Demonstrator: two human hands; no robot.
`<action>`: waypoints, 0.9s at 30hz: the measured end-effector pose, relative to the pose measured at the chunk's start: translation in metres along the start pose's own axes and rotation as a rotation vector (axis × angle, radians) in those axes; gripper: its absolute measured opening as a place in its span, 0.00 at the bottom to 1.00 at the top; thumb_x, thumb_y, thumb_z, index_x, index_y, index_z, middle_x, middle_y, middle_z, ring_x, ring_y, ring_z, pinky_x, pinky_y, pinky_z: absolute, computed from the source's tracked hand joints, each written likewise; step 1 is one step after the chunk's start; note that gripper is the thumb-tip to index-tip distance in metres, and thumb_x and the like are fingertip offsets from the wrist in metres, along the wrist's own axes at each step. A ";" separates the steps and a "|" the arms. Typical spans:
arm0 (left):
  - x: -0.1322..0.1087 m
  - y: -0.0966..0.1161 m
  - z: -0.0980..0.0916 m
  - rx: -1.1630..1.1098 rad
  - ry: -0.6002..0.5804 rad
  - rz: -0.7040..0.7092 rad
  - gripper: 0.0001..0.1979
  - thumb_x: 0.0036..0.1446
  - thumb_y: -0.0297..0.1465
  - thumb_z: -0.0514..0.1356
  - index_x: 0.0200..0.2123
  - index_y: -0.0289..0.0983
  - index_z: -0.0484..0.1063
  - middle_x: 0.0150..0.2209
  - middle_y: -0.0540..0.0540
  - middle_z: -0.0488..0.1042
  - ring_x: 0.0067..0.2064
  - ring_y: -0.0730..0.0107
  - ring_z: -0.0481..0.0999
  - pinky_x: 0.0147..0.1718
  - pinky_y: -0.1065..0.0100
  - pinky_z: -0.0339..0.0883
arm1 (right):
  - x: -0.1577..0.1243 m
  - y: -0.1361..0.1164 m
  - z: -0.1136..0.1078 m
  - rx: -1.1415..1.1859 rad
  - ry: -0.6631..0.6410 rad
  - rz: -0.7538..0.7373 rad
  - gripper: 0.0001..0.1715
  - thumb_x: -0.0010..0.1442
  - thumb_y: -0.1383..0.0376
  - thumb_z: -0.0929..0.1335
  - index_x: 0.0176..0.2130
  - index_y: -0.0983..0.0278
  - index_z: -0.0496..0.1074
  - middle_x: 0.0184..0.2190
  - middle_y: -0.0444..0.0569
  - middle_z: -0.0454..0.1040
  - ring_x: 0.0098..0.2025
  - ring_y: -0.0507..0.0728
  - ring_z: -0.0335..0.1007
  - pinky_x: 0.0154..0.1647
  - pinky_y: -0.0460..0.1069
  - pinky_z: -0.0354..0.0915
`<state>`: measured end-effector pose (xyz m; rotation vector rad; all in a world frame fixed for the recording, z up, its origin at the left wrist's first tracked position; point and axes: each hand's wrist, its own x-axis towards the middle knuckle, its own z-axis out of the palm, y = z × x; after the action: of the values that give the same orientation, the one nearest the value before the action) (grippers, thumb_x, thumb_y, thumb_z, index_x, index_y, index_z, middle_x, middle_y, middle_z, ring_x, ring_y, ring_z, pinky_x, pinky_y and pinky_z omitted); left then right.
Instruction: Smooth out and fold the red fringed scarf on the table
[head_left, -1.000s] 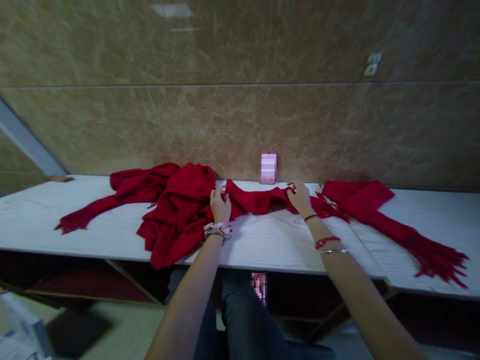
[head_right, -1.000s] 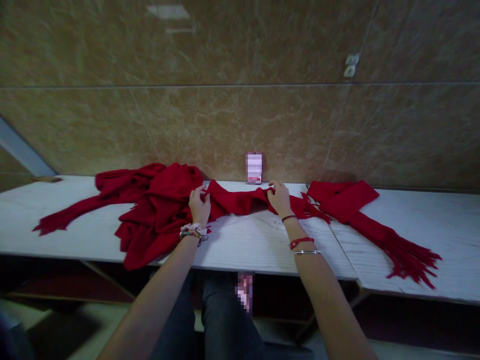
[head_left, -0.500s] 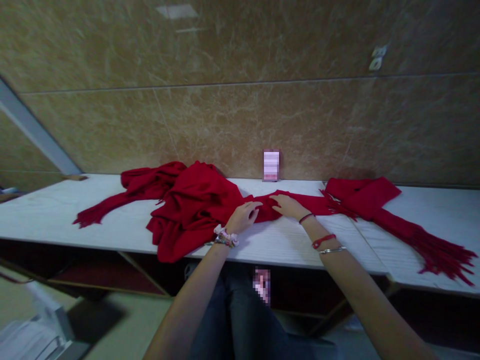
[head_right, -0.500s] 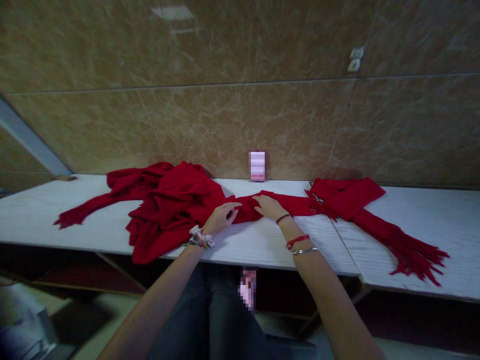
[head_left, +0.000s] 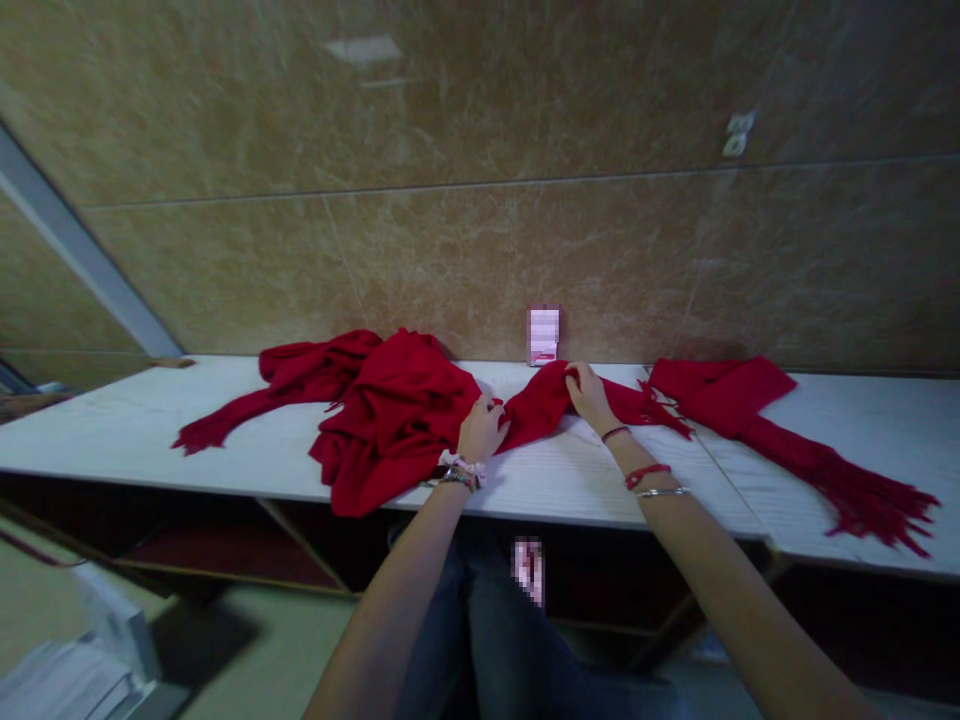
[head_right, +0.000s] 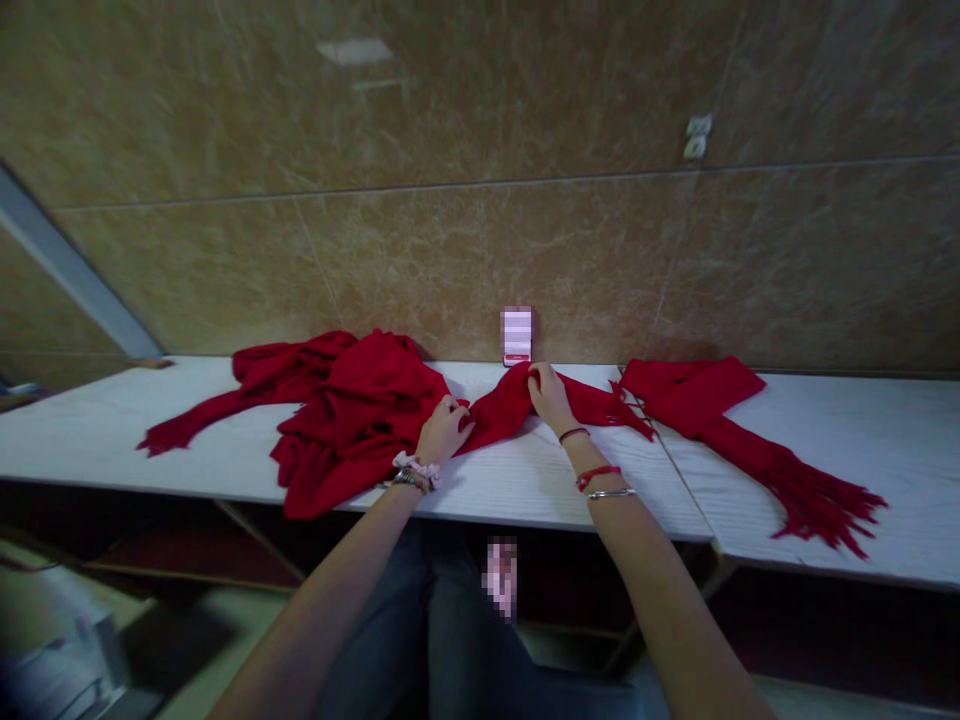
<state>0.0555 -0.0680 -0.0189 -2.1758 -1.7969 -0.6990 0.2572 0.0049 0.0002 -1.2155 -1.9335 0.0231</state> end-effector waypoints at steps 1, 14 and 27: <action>-0.001 0.000 -0.001 0.009 0.044 0.014 0.07 0.50 0.31 0.58 0.34 0.37 0.69 0.42 0.41 0.65 0.43 0.61 0.67 0.39 0.63 0.63 | -0.001 0.000 -0.002 0.013 0.027 0.006 0.15 0.55 0.72 0.54 0.41 0.66 0.61 0.40 0.54 0.67 0.44 0.55 0.61 0.46 0.49 0.57; -0.004 -0.001 -0.007 -0.019 0.135 -0.051 0.13 0.55 0.27 0.50 0.45 0.34 0.63 0.41 0.40 0.71 0.43 0.62 0.70 0.42 0.62 0.57 | -0.013 0.003 -0.005 -0.005 0.029 0.041 0.18 0.44 0.78 0.58 0.33 0.67 0.68 0.41 0.56 0.64 0.46 0.58 0.59 0.47 0.51 0.57; -0.020 0.020 -0.020 -0.113 -0.181 0.613 0.19 0.54 0.22 0.49 0.50 0.38 0.63 0.47 0.44 0.69 0.46 0.67 0.67 0.45 0.65 0.59 | -0.021 -0.020 0.016 0.155 -0.295 0.010 0.21 0.57 0.56 0.59 0.23 0.65 0.70 0.23 0.47 0.72 0.27 0.51 0.66 0.29 0.45 0.59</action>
<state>0.0683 -0.0987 -0.0087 -2.7316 -1.0587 -0.4732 0.2357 -0.0151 -0.0149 -1.1686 -2.1323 0.3699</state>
